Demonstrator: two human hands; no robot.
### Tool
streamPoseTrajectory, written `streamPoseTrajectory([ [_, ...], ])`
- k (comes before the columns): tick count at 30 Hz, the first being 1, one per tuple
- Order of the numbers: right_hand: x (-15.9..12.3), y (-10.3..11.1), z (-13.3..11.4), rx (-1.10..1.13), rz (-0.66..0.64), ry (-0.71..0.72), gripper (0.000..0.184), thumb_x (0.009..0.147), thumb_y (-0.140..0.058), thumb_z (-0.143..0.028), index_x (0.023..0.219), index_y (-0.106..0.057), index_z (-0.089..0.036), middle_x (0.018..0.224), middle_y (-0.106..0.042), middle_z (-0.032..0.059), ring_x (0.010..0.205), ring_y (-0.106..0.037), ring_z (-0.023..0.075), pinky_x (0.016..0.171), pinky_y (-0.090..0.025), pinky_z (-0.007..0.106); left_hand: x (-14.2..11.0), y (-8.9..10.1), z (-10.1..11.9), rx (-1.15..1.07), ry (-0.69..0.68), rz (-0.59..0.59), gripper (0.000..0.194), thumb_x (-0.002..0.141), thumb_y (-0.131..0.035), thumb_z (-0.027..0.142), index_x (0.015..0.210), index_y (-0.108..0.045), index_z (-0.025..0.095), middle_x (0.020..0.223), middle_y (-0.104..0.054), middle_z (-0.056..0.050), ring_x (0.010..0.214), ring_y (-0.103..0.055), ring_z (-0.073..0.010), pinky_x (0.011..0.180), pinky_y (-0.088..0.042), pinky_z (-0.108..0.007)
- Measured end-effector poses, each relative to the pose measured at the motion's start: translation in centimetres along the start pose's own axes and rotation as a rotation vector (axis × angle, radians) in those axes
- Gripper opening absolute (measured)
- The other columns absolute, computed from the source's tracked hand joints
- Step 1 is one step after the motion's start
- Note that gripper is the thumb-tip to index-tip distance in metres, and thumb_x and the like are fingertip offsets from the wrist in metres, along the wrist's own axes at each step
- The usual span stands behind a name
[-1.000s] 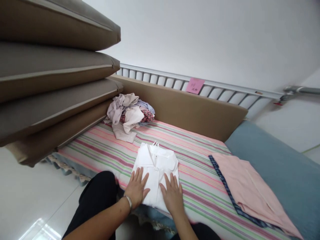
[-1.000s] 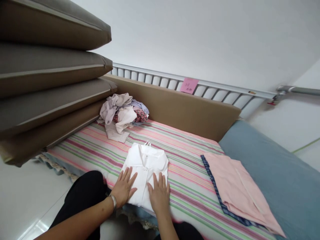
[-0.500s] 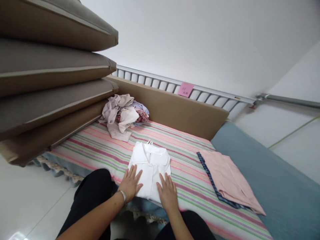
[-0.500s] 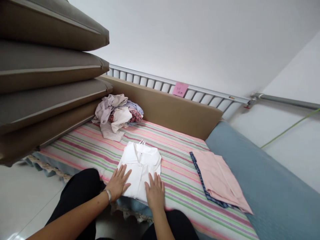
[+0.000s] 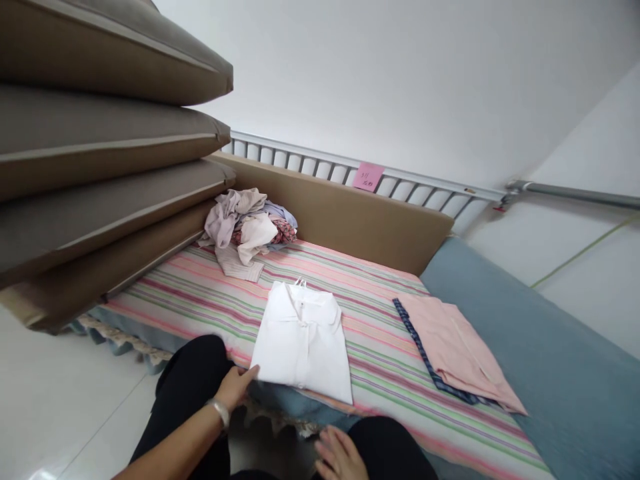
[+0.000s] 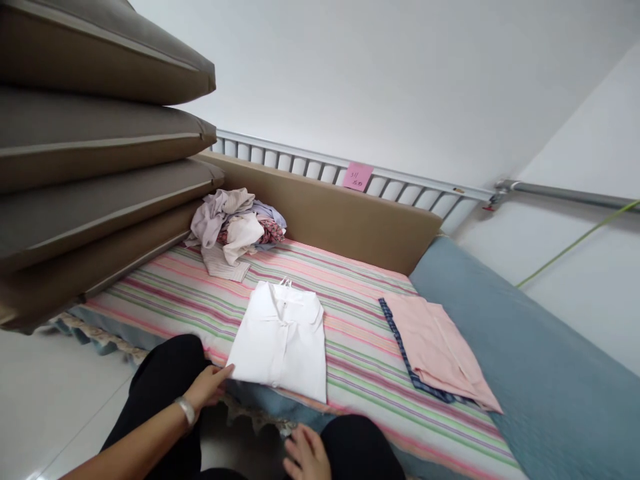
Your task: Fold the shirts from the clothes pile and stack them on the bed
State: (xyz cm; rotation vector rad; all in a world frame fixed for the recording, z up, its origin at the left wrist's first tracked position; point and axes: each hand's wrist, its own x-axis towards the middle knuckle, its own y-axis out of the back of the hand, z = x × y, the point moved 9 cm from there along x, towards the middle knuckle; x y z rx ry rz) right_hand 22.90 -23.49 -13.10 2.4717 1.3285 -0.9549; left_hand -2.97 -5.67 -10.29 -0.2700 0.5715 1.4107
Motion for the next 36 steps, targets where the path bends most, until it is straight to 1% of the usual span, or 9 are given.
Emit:
streamPoseTrajectory([
  [2, -1.1, -4.0, 1.7, 0.054, -0.147, -0.174, 0.077, 0.042, -0.070, -0.067, 0.099, -0.051, -0.018, 0.102, -0.063, 0.0139, 0.094, -0.062, 0.0278, 0.073, -0.051, 0.035, -0.3, -1.6, -0.6, -0.117, 0.133, -0.115, 0.047, 0.056, -0.067, 0.056, 0.077, -0.052, 0.016, 0.068, -0.063, -0.006, 0.065, -0.063, -0.0225, 0.058, -0.047, -0.031],
  [4, -2.3, -7.7, 1.3, 0.040, -0.267, -0.222, 0.072, 0.049, -0.068, -0.067, 0.098, -0.052, -0.016, 0.093, -0.065, 0.0121, 0.086, -0.064, 0.0238, 0.069, -0.050, 0.032, -0.3, -2.4, -0.1, -0.194, 0.124, -0.179, 0.044, 0.055, -0.070, 0.051, 0.074, -0.051, 0.017, 0.066, -0.062, -0.004, 0.064, -0.062, -0.0187, 0.060, -0.047, -0.028],
  [8, -3.0, -11.5, -4.5, -0.121, -0.360, -0.016, 0.055, 0.060, -0.065, -0.059, 0.093, -0.055, -0.015, 0.079, -0.066, 0.0073, 0.065, -0.064, 0.0171, 0.055, -0.046, 0.025, 0.1, -1.7, 0.3, -0.130, 0.100, -0.160, 0.031, 0.059, -0.068, 0.040, 0.069, -0.050, 0.016, 0.058, -0.059, -0.002, 0.053, -0.059, -0.0167, 0.055, -0.044, -0.028],
  [10, -2.0, -10.6, -8.9, -0.156, -0.276, 0.120, 0.054, 0.057, -0.068, -0.056, 0.089, -0.057, -0.014, 0.078, -0.066, 0.0082, 0.063, -0.064, 0.0173, 0.053, -0.046, 0.025, 0.3, -0.9, 0.6, -0.097, 0.087, -0.136, 0.024, 0.062, -0.063, 0.034, 0.071, -0.051, 0.016, 0.057, -0.058, -0.002, 0.051, -0.057, -0.0162, 0.051, -0.042, -0.027],
  [13, 0.8, -6.7, -15.9, -0.105, -0.076, 0.298, 0.054, 0.053, -0.072, -0.050, 0.092, -0.059, -0.015, 0.087, -0.067, 0.0085, 0.075, -0.064, 0.0179, 0.064, -0.049, 0.027, 0.6, 0.8, 2.5, -0.058, -0.043, -0.043, 0.021, 0.064, -0.059, 0.030, 0.079, -0.053, 0.017, 0.065, -0.059, -0.001, 0.059, -0.058, -0.0159, 0.050, -0.040, -0.024],
  [17, 5.6, -2.5, -21.1, -0.095, 0.078, 0.348, 0.049, 0.052, -0.072, -0.041, 0.093, -0.058, -0.018, 0.098, -0.065, 0.0067, 0.092, -0.060, 0.0183, 0.076, -0.048, 0.029, 1.0, 2.2, 6.4, -0.105, -0.240, 0.001, 0.031, 0.062, -0.059, 0.035, 0.085, -0.055, 0.016, 0.072, -0.061, -0.001, 0.066, -0.060, -0.0162, 0.058, -0.045, -0.026],
  [24, 11.5, -3.3, -22.9, -0.184, 0.090, 0.279, 0.035, 0.057, -0.067, -0.043, 0.081, -0.059, -0.019, 0.093, -0.067, 0.0100, 0.091, -0.062, 0.0229, 0.074, -0.050, 0.034, 5.2, 2.1, 10.9, -0.304, -0.208, -0.019, 0.041, 0.053, -0.068, 0.038, 0.084, -0.053, 0.014, 0.067, -0.061, -0.002, 0.060, -0.058, -0.0131, 0.058, -0.045, -0.024],
  [30, 13.7, -3.9, -23.7, -0.202, 0.087, 0.211, 0.031, 0.062, -0.067, -0.041, 0.082, -0.060, -0.018, 0.081, -0.069, 0.0093, 0.081, -0.065, 0.0217, 0.072, -0.051, 0.033, 10.7, -1.2, 14.4, -0.268, -0.218, -0.027, 0.039, 0.054, -0.068, 0.042, 0.078, -0.053, 0.014, 0.062, -0.057, 0.001, 0.054, -0.055, -0.0116, 0.053, -0.044, -0.024],
  [36, 14.8, -2.9, -23.2, -0.244, 0.139, 0.097, 0.032, 0.068, -0.063, -0.045, 0.080, -0.061, -0.015, 0.077, -0.069, 0.0099, 0.067, -0.064, 0.0176, 0.064, -0.051, 0.030, 13.1, -3.4, 15.8, -0.156, -0.260, -0.048, 0.040, 0.051, -0.069, 0.048, 0.067, -0.055, 0.014, 0.049, -0.047, 0.006, 0.044, -0.044, -0.0094, 0.039, -0.030, -0.020],
])
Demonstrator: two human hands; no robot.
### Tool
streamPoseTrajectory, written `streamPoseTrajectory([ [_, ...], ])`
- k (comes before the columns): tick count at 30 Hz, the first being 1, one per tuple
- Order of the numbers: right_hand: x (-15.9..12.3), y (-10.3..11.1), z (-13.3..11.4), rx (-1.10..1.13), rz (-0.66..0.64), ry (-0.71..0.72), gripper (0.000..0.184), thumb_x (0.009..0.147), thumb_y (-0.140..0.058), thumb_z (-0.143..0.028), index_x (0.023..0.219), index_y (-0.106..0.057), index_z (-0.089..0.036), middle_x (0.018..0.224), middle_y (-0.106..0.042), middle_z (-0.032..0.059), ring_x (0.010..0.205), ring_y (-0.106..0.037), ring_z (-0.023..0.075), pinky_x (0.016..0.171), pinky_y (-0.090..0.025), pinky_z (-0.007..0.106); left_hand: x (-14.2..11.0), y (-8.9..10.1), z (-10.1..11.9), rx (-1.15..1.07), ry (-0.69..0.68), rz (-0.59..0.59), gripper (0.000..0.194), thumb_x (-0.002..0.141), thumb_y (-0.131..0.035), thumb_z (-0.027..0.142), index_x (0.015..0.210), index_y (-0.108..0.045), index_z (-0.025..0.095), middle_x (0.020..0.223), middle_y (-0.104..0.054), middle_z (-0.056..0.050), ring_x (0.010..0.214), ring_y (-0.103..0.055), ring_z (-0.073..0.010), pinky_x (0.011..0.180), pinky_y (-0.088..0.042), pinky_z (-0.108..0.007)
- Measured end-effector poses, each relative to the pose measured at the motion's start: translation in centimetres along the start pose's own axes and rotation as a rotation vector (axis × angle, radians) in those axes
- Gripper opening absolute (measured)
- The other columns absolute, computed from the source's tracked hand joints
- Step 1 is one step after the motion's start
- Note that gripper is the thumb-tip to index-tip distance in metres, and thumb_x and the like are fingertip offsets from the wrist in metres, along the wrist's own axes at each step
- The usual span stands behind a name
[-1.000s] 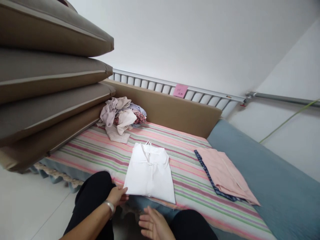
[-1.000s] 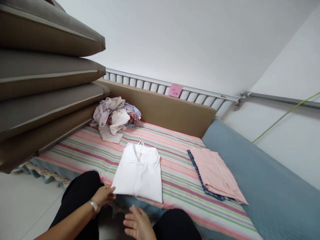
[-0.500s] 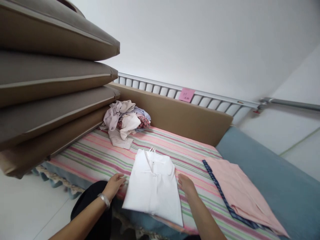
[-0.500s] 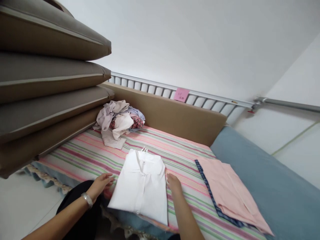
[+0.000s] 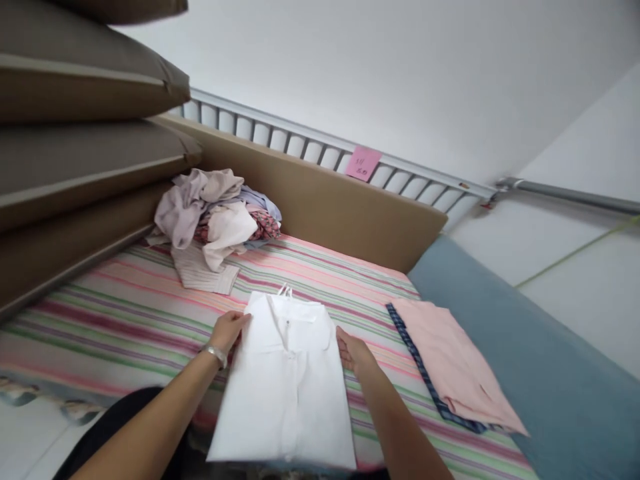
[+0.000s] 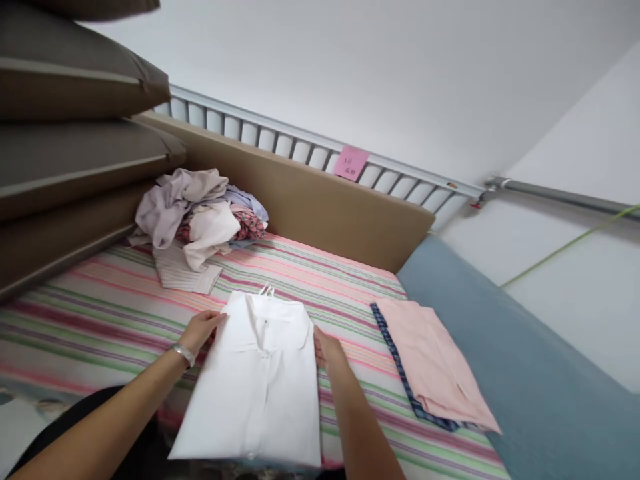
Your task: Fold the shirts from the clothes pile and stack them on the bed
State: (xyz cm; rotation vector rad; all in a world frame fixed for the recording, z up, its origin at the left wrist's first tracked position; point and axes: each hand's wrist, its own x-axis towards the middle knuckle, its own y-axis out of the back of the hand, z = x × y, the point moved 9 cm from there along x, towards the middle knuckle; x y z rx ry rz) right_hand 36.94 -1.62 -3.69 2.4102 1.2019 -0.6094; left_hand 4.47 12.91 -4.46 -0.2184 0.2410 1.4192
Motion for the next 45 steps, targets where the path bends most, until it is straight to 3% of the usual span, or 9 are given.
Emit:
streamPoseTrajectory([
  [5, -0.1, -0.3, -0.6, -0.025, -0.040, 0.021, 0.027, 0.066, -0.067, -0.038, 0.077, -0.059, -0.015, 0.072, -0.068, 0.0062, 0.063, -0.063, 0.0155, 0.062, -0.050, 0.028, 0.4, -0.7, -0.5, 0.167, 0.014, -0.056, 0.035, 0.052, -0.068, 0.046, 0.059, -0.052, 0.016, 0.042, -0.044, 0.006, 0.039, -0.041, -0.0103, 0.039, -0.027, -0.021],
  [12, -1.1, -2.2, -1.8, 0.066, -0.208, 0.160, 0.028, 0.067, -0.065, -0.035, 0.088, -0.057, -0.017, 0.089, -0.069, 0.0057, 0.084, -0.064, 0.0177, 0.074, -0.051, 0.027, -0.1, -1.5, 0.7, -0.120, -0.027, -0.135, 0.034, 0.049, -0.069, 0.038, 0.070, -0.055, 0.015, 0.061, -0.059, 0.002, 0.056, -0.055, -0.0133, 0.054, -0.041, -0.023],
  [22, 0.1, -4.0, -1.0, 0.041, -0.300, 0.080, 0.037, 0.068, -0.065, -0.032, 0.100, -0.054, -0.016, 0.096, -0.068, 0.0091, 0.088, -0.064, 0.0228, 0.078, -0.051, 0.036, -0.4, -2.5, 0.3, -0.163, 0.035, -0.164, 0.033, 0.057, -0.061, 0.012, 0.090, -0.054, 0.014, 0.074, -0.067, -0.003, 0.065, -0.062, -0.0165, 0.059, -0.048, -0.026],
  [29, 0.8, -3.9, -0.5, -0.105, -0.237, 0.110, 0.032, 0.066, -0.063, -0.032, 0.093, -0.058, -0.016, 0.088, -0.069, 0.0100, 0.082, -0.065, 0.0243, 0.072, -0.052, 0.037, 0.9, -1.6, -0.7, 0.083, -0.049, -0.028, 0.032, 0.055, -0.061, 0.006, 0.087, -0.060, 0.012, 0.075, -0.067, -0.005, 0.073, -0.063, -0.0201, 0.065, -0.048, -0.027],
  [33, 0.4, -2.2, -1.5, -0.252, -0.061, 0.243, 0.038, 0.070, -0.057, -0.040, 0.098, -0.059, -0.014, 0.094, -0.068, 0.0117, 0.089, -0.063, 0.0258, 0.079, -0.049, 0.039, 1.1, -0.7, -0.6, 0.159, -0.070, 0.044, 0.038, 0.063, -0.061, 0.015, 0.101, -0.057, 0.009, 0.084, -0.067, -0.009, 0.080, -0.063, -0.0234, 0.072, -0.048, -0.032],
  [36, -1.8, -1.1, -2.5, -0.358, 0.131, 0.402, 0.053, 0.075, -0.049, -0.045, 0.119, -0.051, -0.015, 0.126, -0.052, 0.0137, 0.117, -0.046, 0.0271, 0.101, -0.033, 0.041, -0.7, 0.0, 2.1, 0.349, -0.307, 0.142, 0.051, 0.075, -0.055, 0.025, 0.122, -0.044, 0.008, 0.110, -0.060, -0.016, 0.105, -0.055, -0.0267, 0.089, -0.042, -0.039],
  [39, -4.4, -2.7, -3.4, -0.555, 0.211, 0.615, 0.059, 0.078, -0.045, -0.045, 0.128, -0.043, -0.014, 0.143, -0.031, 0.0101, 0.133, -0.022, 0.0230, 0.111, -0.012, 0.038, -4.6, -2.5, 4.8, 0.694, -0.715, 0.151, 0.058, 0.083, -0.046, 0.038, 0.132, -0.035, 0.011, 0.138, -0.037, -0.016, 0.130, -0.028, -0.0278, 0.104, -0.027, -0.044],
  [42, -5.4, -6.2, -3.2, -0.951, 0.234, 0.769, 0.060, 0.084, -0.036, -0.047, 0.133, -0.037, -0.013, 0.145, -0.026, 0.0102, 0.135, -0.015, 0.0221, 0.110, -0.011, 0.041, -6.9, -6.0, 3.2, 0.945, -0.829, 0.051, 0.064, 0.085, -0.039, 0.051, 0.135, -0.035, 0.011, 0.145, -0.025, -0.014, 0.135, -0.014, -0.0303, 0.106, -0.023, -0.048],
  [45, -4.1, -8.0, -1.6, -1.190, 0.236, 0.735, 0.059, 0.087, -0.029, -0.048, 0.136, -0.033, -0.016, 0.145, -0.025, 0.0088, 0.135, -0.015, 0.0228, 0.109, -0.013, 0.045, -7.2, -7.9, 0.8, 1.115, -0.811, -0.008, 0.070, 0.083, -0.034, 0.059, 0.134, -0.037, 0.011, 0.145, -0.024, -0.016, 0.134, -0.015, -0.0332, 0.105, -0.021, -0.051],
])
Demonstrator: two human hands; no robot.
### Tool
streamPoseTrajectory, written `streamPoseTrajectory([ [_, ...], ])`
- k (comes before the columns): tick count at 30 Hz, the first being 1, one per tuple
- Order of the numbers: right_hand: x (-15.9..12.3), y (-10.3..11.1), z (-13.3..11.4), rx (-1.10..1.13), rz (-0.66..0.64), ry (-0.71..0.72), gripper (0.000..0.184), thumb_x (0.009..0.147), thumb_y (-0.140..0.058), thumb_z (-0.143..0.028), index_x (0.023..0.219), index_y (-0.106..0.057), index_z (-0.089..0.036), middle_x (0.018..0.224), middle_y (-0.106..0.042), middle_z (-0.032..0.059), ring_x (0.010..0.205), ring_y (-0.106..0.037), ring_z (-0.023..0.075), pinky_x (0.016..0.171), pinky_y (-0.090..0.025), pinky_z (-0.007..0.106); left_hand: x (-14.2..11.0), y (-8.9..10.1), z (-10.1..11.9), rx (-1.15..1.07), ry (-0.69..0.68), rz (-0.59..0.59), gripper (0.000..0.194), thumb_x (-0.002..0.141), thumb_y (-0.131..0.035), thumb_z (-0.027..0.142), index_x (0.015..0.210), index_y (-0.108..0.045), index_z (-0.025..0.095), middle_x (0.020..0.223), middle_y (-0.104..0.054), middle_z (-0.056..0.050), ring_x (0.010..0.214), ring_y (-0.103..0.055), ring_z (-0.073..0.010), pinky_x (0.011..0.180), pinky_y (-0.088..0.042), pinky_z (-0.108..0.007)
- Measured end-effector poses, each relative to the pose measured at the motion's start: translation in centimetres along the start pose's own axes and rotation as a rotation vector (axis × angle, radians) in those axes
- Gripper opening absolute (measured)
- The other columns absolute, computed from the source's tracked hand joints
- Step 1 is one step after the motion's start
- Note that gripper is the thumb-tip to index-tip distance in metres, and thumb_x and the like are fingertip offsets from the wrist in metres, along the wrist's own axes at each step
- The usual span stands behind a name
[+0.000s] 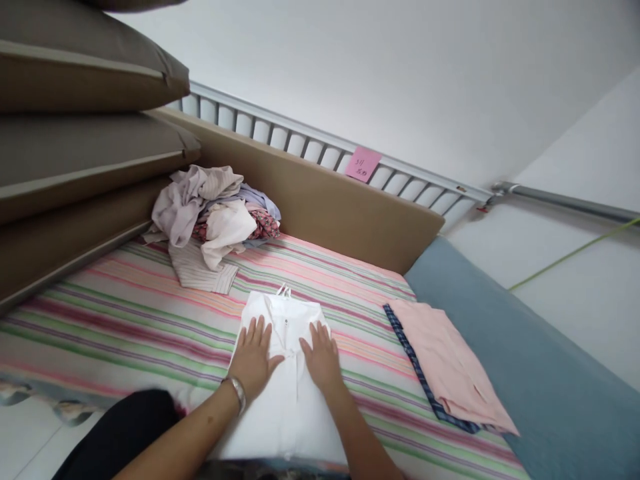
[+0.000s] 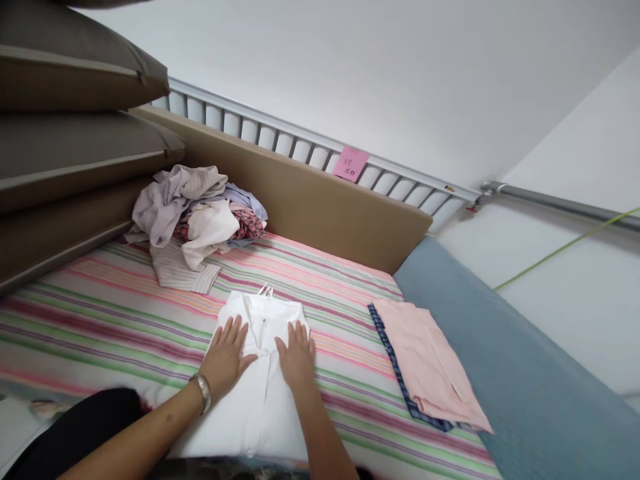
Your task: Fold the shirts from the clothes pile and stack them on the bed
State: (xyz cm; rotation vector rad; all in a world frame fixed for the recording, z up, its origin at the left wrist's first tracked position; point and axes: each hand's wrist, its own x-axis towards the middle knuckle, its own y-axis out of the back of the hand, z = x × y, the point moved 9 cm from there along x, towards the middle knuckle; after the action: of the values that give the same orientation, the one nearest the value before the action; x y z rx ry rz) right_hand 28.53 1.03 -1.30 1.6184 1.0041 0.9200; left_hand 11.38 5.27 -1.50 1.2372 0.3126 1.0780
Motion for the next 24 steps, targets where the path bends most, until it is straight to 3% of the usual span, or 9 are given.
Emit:
streamPoseTrajectory([
  [3, 0.1, -1.5, 0.3, -0.073, -0.014, 0.000, 0.059, 0.088, -0.026, -0.051, 0.136, -0.033, -0.019, 0.146, -0.022, 0.0062, 0.136, -0.014, 0.0223, 0.109, -0.013, 0.045, -0.3, -1.3, 0.0, 0.072, -0.012, -0.059, 0.072, 0.083, -0.033, 0.061, 0.136, -0.034, 0.013, 0.145, -0.021, -0.015, 0.134, -0.014, -0.0335, 0.105, -0.020, -0.051],
  [8, -0.3, -2.0, 0.6, -0.093, 0.026, 0.014, 0.058, 0.088, -0.025, -0.052, 0.137, -0.030, -0.022, 0.147, -0.019, 0.0040, 0.136, -0.012, 0.0212, 0.109, -0.013, 0.044, -0.2, -1.7, -0.4, 0.128, -0.008, -0.103, 0.071, 0.083, -0.033, 0.060, 0.138, -0.031, 0.015, 0.146, -0.017, -0.015, 0.135, -0.011, -0.0336, 0.106, -0.017, -0.051],
  [13, 0.1, -1.2, 0.2, 0.003, 0.066, 0.010, 0.055, 0.087, -0.031, -0.051, 0.135, -0.034, -0.025, 0.146, -0.023, 0.0042, 0.136, -0.015, 0.0220, 0.109, -0.014, 0.045, 0.1, -2.2, -0.6, 0.125, -0.007, -0.098, 0.071, 0.081, -0.037, 0.059, 0.136, -0.034, 0.014, 0.146, -0.017, -0.015, 0.135, -0.011, -0.0337, 0.106, -0.016, -0.051],
  [16, -0.8, 0.4, 0.2, 0.128, 0.035, -0.014, 0.052, 0.085, -0.039, -0.044, 0.132, -0.041, -0.022, 0.144, -0.028, 0.0081, 0.134, -0.020, 0.0244, 0.108, -0.018, 0.046, 0.0, -2.5, -1.3, 0.059, -0.008, -0.105, 0.068, 0.081, -0.039, 0.057, 0.135, -0.038, 0.015, 0.145, -0.021, -0.013, 0.134, -0.015, -0.0324, 0.106, -0.018, -0.051],
  [19, -4.9, 3.3, 0.6, 0.358, 0.119, -0.029, 0.048, 0.081, -0.044, -0.039, 0.125, -0.050, -0.019, 0.141, -0.035, 0.0101, 0.131, -0.028, 0.0251, 0.107, -0.022, 0.043, -1.2, -2.0, -3.2, -0.108, 0.011, -0.098, 0.065, 0.079, -0.041, 0.054, 0.132, -0.043, 0.015, 0.143, -0.030, -0.010, 0.133, -0.022, -0.0298, 0.106, -0.022, -0.049],
  [21, -9.1, 3.9, 1.2, 0.614, 0.164, -0.046, 0.040, 0.080, -0.045, -0.042, 0.113, -0.059, -0.026, 0.130, -0.050, 0.0059, 0.123, -0.041, 0.0229, 0.105, -0.029, 0.039, -3.0, -1.3, -5.3, -0.300, 0.070, -0.061, 0.067, 0.074, -0.048, 0.054, 0.128, -0.046, 0.015, 0.140, -0.036, -0.010, 0.131, -0.029, -0.0284, 0.107, -0.025, -0.046],
  [24, -14.6, 0.2, 2.1, 1.050, -0.006, -0.250, 0.027, 0.072, -0.050, -0.055, 0.083, -0.066, -0.037, 0.088, -0.068, -0.0002, 0.096, -0.060, 0.0234, 0.088, -0.046, 0.039, -6.7, -0.8, -9.4, -0.671, 0.312, -0.024, 0.069, 0.064, -0.057, 0.055, 0.122, -0.049, 0.017, 0.133, -0.047, -0.009, 0.122, -0.043, -0.0276, 0.104, -0.035, -0.039],
])
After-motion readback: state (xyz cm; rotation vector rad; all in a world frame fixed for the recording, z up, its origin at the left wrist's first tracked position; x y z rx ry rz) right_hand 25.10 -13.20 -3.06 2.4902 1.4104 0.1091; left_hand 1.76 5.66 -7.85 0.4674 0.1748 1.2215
